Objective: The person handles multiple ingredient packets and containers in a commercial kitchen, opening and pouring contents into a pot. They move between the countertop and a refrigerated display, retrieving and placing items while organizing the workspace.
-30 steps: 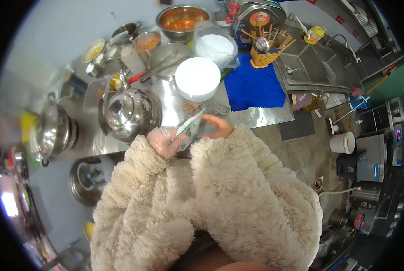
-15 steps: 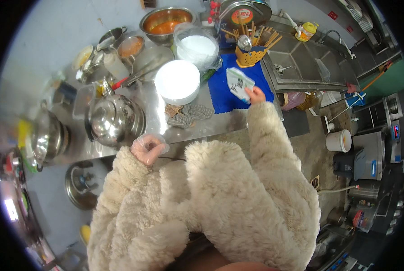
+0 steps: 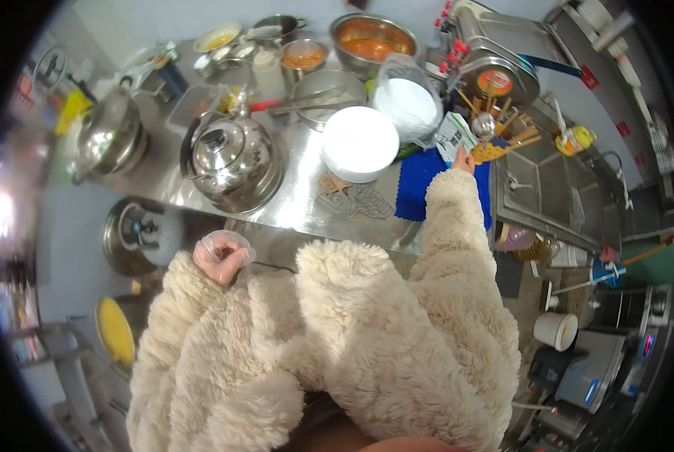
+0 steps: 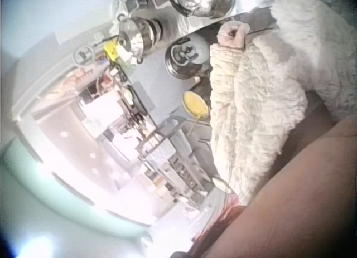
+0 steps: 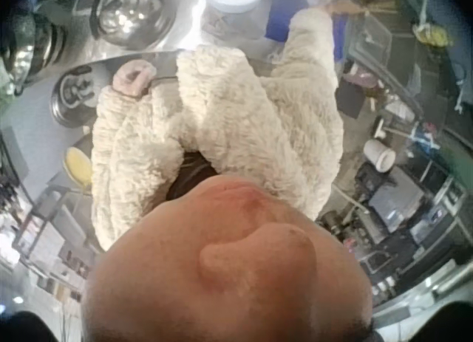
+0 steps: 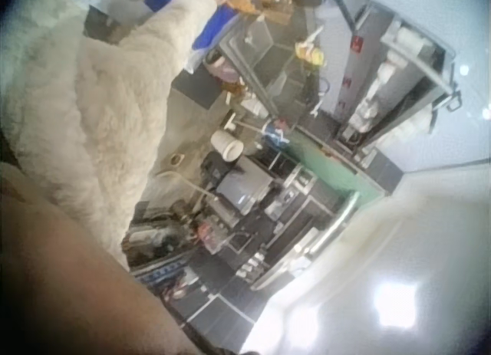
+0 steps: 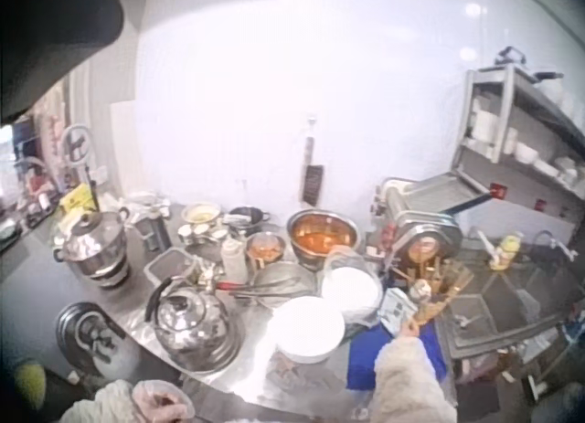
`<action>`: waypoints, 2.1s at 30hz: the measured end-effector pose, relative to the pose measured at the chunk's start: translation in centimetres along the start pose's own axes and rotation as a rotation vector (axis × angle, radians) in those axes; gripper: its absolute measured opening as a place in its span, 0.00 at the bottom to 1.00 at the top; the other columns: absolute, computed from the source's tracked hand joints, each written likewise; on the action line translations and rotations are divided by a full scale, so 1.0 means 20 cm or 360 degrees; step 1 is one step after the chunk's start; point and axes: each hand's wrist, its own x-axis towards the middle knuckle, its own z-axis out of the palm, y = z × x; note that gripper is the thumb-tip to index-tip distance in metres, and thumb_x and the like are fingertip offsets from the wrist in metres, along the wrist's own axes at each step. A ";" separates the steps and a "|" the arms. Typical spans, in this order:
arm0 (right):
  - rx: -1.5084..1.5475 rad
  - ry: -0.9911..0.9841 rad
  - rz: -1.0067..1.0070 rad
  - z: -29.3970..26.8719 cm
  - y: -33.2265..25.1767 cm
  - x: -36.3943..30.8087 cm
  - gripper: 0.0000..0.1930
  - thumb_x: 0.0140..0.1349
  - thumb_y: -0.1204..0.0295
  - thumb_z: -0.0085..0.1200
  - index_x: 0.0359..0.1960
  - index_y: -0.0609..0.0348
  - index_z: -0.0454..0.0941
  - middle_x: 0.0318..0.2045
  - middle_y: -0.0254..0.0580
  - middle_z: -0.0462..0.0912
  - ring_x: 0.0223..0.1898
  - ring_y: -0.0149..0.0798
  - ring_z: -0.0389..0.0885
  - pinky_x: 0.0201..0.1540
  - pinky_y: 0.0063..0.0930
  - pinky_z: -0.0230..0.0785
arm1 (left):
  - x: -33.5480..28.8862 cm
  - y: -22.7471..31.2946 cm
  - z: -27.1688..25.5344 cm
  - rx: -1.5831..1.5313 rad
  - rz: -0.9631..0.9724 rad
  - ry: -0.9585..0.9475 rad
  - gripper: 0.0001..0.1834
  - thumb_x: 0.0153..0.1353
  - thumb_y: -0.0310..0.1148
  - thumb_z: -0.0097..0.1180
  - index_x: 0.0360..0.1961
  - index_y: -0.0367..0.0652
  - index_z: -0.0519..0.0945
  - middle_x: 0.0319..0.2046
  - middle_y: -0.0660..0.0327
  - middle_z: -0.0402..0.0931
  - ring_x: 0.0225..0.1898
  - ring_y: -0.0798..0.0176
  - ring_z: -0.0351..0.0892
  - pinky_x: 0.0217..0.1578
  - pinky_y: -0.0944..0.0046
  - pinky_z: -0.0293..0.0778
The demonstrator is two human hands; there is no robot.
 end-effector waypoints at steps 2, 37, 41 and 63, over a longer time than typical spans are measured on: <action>0.0105 0.0142 0.0097 0.02 0.02 -0.10 0.18 0.55 0.65 0.58 0.44 0.63 0.74 0.36 0.44 0.80 0.34 0.37 0.77 0.39 0.29 0.68 | -0.06 0.01 -0.03 0.0076 -0.0017 0.0130 0.04 0.51 0.23 0.56 0.21 0.39 0.76 0.22 0.63 0.75 0.23 0.72 0.70 0.25 0.70 0.66; 0.0313 -0.3039 0.1373 1.43 -0.84 -2.55 0.18 0.59 0.58 0.52 0.44 0.59 0.71 0.48 0.44 0.72 0.44 0.44 0.75 0.49 0.42 0.69 | -0.42 -0.80 -3.29 0.0514 -0.0745 0.1918 0.24 0.54 0.52 0.54 0.36 0.39 0.78 0.24 0.61 0.75 0.27 0.67 0.73 0.31 0.65 0.70; 0.0183 -0.2997 0.1460 1.65 -0.82 -2.72 0.18 0.60 0.58 0.52 0.43 0.60 0.71 0.47 0.45 0.73 0.43 0.45 0.75 0.49 0.44 0.69 | -0.27 -0.93 -3.86 0.0664 -0.0839 0.1996 0.31 0.52 0.54 0.55 0.47 0.38 0.73 0.31 0.55 0.75 0.35 0.58 0.74 0.37 0.60 0.69; 0.0020 -0.2338 0.1434 1.84 -0.78 -2.91 0.18 0.60 0.58 0.49 0.39 0.64 0.70 0.41 0.52 0.76 0.41 0.53 0.77 0.49 0.52 0.69 | 0.32 -0.58 -4.40 0.0781 -0.0738 0.1984 0.16 0.62 0.37 0.45 0.49 0.41 0.72 0.40 0.53 0.76 0.41 0.58 0.75 0.42 0.61 0.70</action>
